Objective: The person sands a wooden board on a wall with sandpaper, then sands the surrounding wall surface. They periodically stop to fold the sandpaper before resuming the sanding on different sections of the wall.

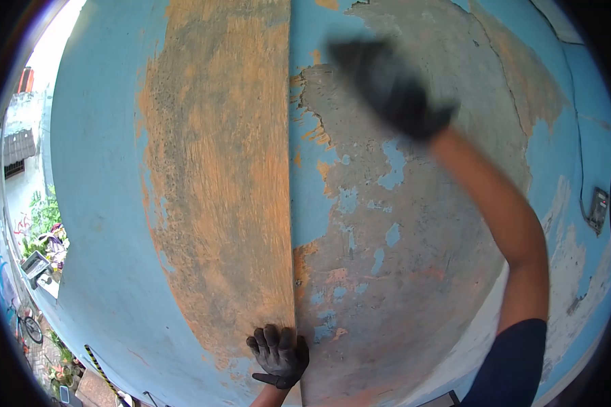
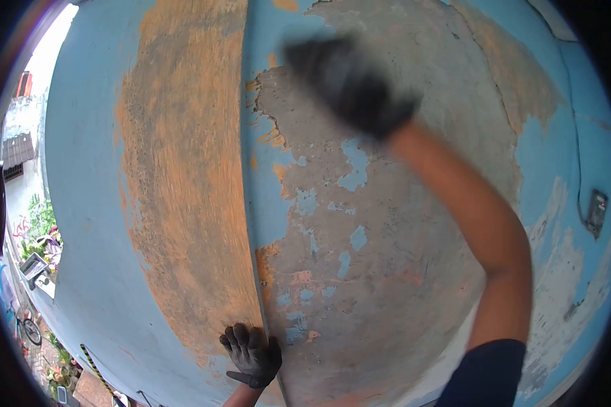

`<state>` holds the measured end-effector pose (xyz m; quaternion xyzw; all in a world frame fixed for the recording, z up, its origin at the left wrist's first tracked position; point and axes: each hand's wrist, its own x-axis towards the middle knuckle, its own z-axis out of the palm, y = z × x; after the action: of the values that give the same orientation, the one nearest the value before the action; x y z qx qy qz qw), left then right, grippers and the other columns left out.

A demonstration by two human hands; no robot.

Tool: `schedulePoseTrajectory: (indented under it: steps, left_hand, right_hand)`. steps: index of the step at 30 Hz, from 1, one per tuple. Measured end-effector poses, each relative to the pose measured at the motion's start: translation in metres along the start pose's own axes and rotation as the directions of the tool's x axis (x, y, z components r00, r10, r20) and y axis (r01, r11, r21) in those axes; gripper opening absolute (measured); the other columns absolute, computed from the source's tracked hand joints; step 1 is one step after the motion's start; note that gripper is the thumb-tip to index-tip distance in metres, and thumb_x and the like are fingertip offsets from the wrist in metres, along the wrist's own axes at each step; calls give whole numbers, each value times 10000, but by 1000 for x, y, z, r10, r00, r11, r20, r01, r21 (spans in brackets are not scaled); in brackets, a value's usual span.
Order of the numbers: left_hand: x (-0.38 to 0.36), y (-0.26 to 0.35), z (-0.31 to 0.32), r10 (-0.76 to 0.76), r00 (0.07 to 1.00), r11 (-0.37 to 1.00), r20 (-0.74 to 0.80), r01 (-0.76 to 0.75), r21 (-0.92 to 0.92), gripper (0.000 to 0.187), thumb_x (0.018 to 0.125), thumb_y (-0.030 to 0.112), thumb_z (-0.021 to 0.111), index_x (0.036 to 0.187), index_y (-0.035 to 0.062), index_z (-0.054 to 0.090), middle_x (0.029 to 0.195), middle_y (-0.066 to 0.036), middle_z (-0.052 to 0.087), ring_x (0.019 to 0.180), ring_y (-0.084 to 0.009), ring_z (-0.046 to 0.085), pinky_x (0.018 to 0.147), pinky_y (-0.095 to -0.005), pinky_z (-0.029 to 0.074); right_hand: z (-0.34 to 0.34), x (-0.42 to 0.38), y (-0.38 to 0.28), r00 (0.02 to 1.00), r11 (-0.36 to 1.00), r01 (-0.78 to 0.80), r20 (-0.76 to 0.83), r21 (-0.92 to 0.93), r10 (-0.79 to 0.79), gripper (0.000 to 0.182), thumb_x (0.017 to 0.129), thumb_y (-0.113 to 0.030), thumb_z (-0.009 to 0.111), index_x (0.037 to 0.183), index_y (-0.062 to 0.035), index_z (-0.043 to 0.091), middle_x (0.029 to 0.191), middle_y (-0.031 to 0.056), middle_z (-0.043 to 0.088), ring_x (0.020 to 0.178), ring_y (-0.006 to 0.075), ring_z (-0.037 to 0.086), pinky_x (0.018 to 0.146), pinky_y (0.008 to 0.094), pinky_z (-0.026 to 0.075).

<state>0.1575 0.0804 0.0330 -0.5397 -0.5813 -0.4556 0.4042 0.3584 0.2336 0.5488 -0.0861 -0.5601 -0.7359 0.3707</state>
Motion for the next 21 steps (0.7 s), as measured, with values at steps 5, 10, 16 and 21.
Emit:
schedulePoseTrajectory:
  steps: [5, 10, 16, 21]
  left_hand:
    - [-3, -1, 4, -27, 1000, 999, 15, 28, -34, 674, 792, 183, 768, 1372, 78, 441, 1450, -341, 414, 1330, -591, 390, 1074, -771, 230]
    - [-2, 3, 6, -31, 999, 1000, 21, 31, -3, 671, 789, 175, 758, 1364, 73, 429, 1418, -339, 412, 1301, -585, 396, 1029, -760, 260]
    - [-3, -1, 4, -15, 997, 999, 80, 17, -30, 706, 793, 168, 754, 1388, 64, 388, 1417, -351, 395, 1302, -602, 386, 1051, -770, 242]
    - [0, 0, 15, -30, 999, 999, 30, 29, 39, 617, 775, 171, 753, 1292, 28, 448, 1343, -357, 427, 1277, -614, 397, 1044, -778, 252]
  right_hand:
    - [-48, -44, -83, 901, 768, 416, -103, 487, -422, 243, 1030, -200, 568, 1170, -71, 719, 1094, 65, 760, 899, 212, 738, 786, 357, 615]
    - [40, 58, 122, 747, 777, -628, 315, 48, 585, 403, 1072, -364, 413, 1230, -73, 643, 1141, 79, 680, 1004, 216, 659, 839, 375, 546]
    - [25, 25, 37, 998, 982, 47, -48, 185, -39, 582, 1038, -524, 358, 1364, -82, 550, 1327, 106, 574, 1185, 256, 558, 992, 416, 456]
    - [79, -38, 189, 503, 549, -822, 258, -154, 825, 753, 1010, -658, 313, 1476, -90, 473, 1482, 128, 485, 1336, 290, 475, 1119, 450, 380]
